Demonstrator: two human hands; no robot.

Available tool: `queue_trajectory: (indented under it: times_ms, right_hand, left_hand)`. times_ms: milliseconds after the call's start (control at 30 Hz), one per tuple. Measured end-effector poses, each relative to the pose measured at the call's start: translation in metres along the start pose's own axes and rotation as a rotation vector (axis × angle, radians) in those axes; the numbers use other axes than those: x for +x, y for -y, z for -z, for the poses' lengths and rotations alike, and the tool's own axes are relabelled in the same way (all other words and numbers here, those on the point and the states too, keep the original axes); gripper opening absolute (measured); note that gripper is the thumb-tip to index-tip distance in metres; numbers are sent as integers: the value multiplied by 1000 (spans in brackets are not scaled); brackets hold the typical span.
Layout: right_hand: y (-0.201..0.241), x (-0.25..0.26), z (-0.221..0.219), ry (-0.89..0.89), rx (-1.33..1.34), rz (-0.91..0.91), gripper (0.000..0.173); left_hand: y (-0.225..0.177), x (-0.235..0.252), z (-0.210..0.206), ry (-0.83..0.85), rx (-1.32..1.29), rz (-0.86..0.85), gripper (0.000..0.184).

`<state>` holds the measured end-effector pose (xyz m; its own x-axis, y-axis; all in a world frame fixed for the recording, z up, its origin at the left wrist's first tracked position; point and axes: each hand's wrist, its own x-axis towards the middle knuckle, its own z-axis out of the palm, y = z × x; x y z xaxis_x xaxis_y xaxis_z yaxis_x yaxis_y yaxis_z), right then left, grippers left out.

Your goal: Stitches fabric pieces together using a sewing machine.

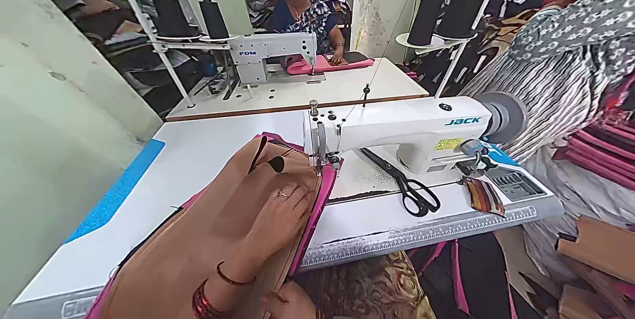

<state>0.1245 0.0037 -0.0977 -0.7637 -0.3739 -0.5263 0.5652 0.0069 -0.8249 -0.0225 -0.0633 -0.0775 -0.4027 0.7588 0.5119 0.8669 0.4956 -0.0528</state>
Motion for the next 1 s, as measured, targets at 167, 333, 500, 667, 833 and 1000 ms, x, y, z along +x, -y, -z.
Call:
queue_trajectory:
  times_ms: [167,333,500,667,833,1000]
  right_hand:
    - [11,-12,23,86,-737,95,52]
    - [-32,-3,65,-777,-1427,1191,28]
    - [-25,30,74,-807,-1809,1247,39]
    - [-19,38,71,-904,-1596,1403,25]
    - [-22,29,81,-913,-1505,1486,27]
    - [-28,22,90,-951,-1488,1407,26]
  left_hand:
    - [14,-13,-20,204,-249,86,47]
    - [17,-16,-23,157,-259,56,45]
    - [20,-3,-15,265,-317,76,35]
    - [8,8,-10,452,-241,144,47]
    - [-2,29,-3,604,-256,230,45]
    - [-12,43,-1,651,-218,296,45]
